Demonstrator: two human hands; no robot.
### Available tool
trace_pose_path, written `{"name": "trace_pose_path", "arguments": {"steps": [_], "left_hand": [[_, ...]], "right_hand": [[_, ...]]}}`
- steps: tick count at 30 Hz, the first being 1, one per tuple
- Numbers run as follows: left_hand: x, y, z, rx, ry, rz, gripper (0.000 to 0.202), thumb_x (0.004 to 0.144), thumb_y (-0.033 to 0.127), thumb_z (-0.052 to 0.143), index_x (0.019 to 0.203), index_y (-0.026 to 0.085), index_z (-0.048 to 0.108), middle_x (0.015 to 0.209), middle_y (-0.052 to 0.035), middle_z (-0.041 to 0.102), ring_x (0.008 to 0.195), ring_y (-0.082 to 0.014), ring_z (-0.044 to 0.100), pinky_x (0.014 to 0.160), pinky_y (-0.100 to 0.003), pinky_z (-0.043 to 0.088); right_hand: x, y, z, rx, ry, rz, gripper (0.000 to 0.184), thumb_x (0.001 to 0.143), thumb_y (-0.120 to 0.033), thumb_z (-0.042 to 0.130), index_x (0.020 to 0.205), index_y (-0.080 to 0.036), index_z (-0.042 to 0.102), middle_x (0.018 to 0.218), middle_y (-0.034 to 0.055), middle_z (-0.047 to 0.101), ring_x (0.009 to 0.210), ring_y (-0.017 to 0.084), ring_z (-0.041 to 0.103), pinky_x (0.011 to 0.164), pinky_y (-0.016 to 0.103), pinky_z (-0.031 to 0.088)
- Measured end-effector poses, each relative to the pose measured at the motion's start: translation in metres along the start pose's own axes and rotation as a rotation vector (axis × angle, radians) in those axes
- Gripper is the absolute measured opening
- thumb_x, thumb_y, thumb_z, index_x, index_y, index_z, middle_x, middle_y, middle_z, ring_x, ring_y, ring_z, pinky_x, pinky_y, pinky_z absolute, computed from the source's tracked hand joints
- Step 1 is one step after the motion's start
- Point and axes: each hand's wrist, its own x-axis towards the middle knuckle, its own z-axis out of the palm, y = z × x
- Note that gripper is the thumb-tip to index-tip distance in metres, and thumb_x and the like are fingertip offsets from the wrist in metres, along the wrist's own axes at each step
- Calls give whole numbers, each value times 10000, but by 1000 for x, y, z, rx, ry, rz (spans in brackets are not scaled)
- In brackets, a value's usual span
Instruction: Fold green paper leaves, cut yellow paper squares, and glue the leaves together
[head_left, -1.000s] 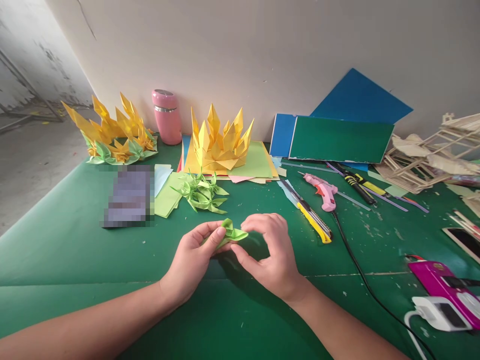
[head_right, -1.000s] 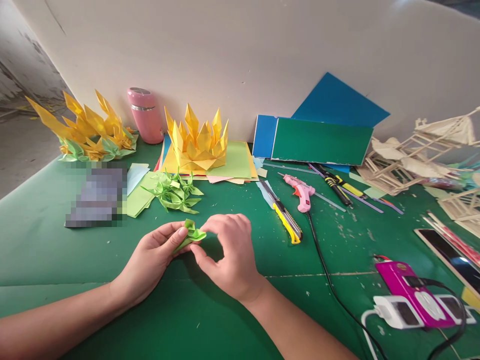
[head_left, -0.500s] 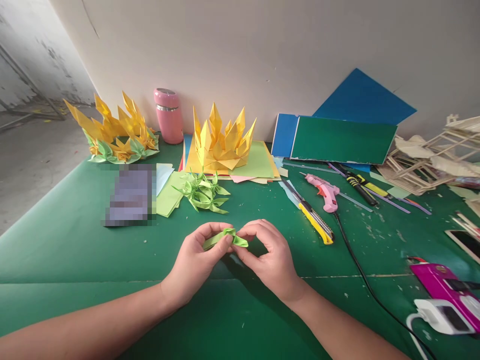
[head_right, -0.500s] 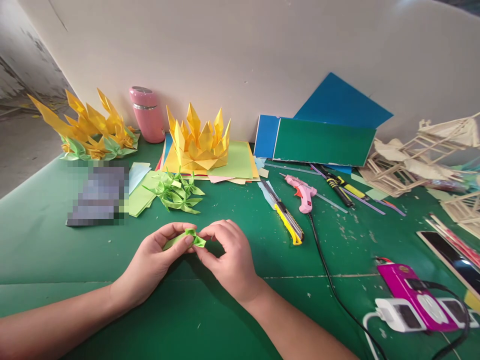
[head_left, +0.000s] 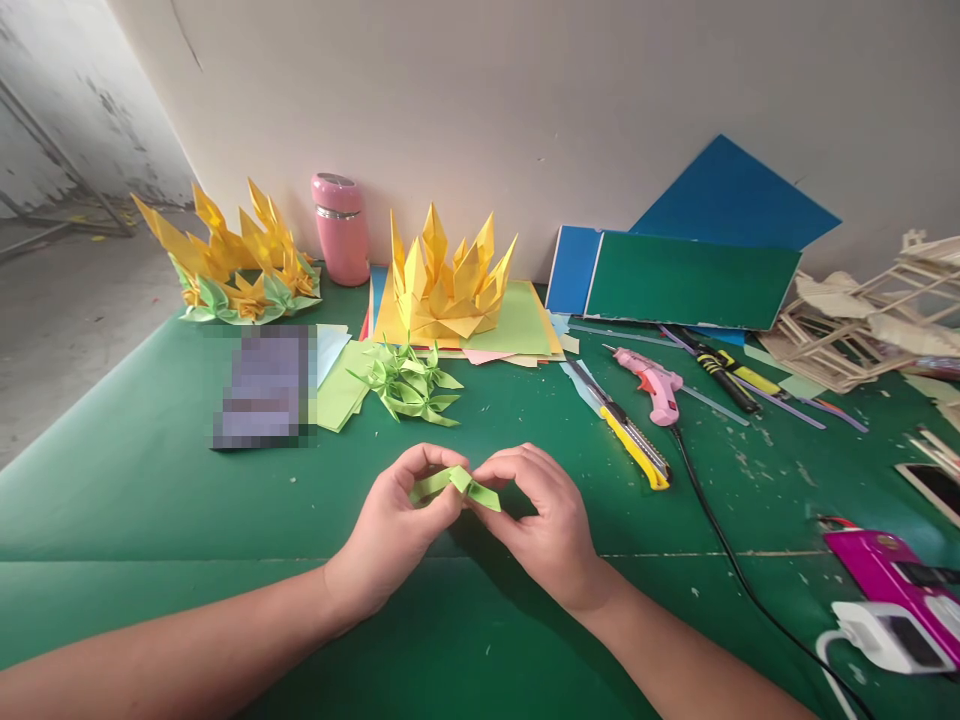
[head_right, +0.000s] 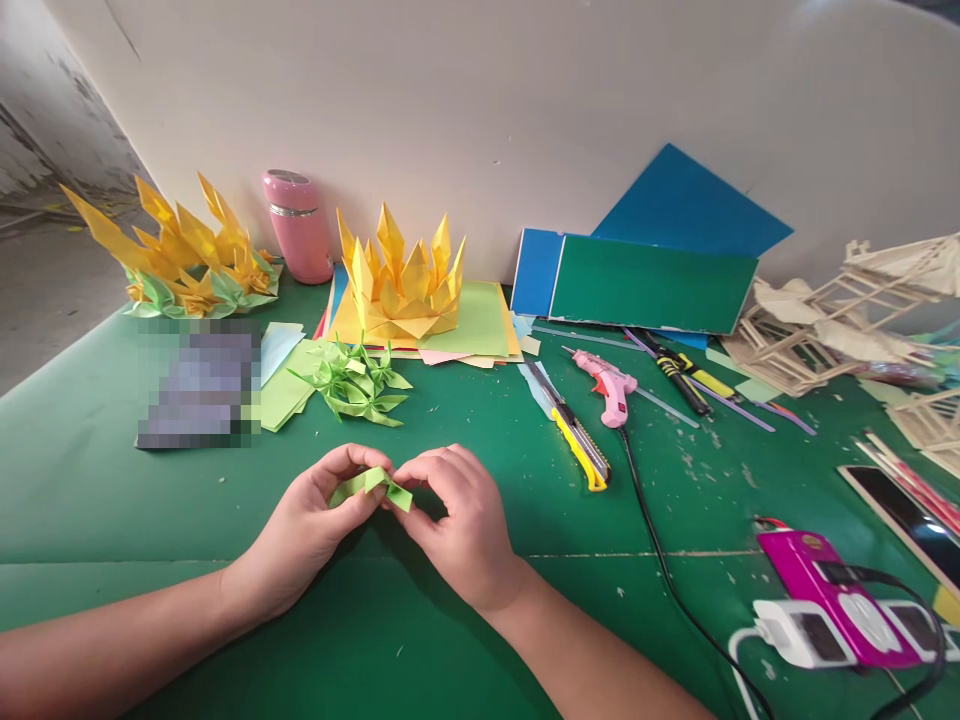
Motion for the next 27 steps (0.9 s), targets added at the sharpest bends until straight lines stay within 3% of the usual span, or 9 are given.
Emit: {"name": "trace_pose_path", "arguments": {"steps": [5,14,27], "left_hand": [[1,-2,-1,-97,-10,-31,278,635,344,792,803,175,649,755,11,657,677,-124,635,687,-239,504],[0,-3,-3,-192,-35,-44,273,633,352,815,788,183,667,774,18,658,728,-118,643,713,-213,499],[-2,-2,-6,-159,-116,-15,217,667,352,790,765,194,679,756,15,628,676,-92,556,628,-179,471]], "right_hand": [[-1,2,-1,34,8,56,109,804,-152,665,821,-232,593,742,-8,647,671,149,571,626,280,461],[1,3,-2,186,28,132,70,800,-189,680,796,-233,626,741,0,636,688,151,583,642,287,487],[1,1,-4,495,-32,247,195,788,-207,658,662,-214,509,696,-21,527,671,130,526,618,265,445]]}}
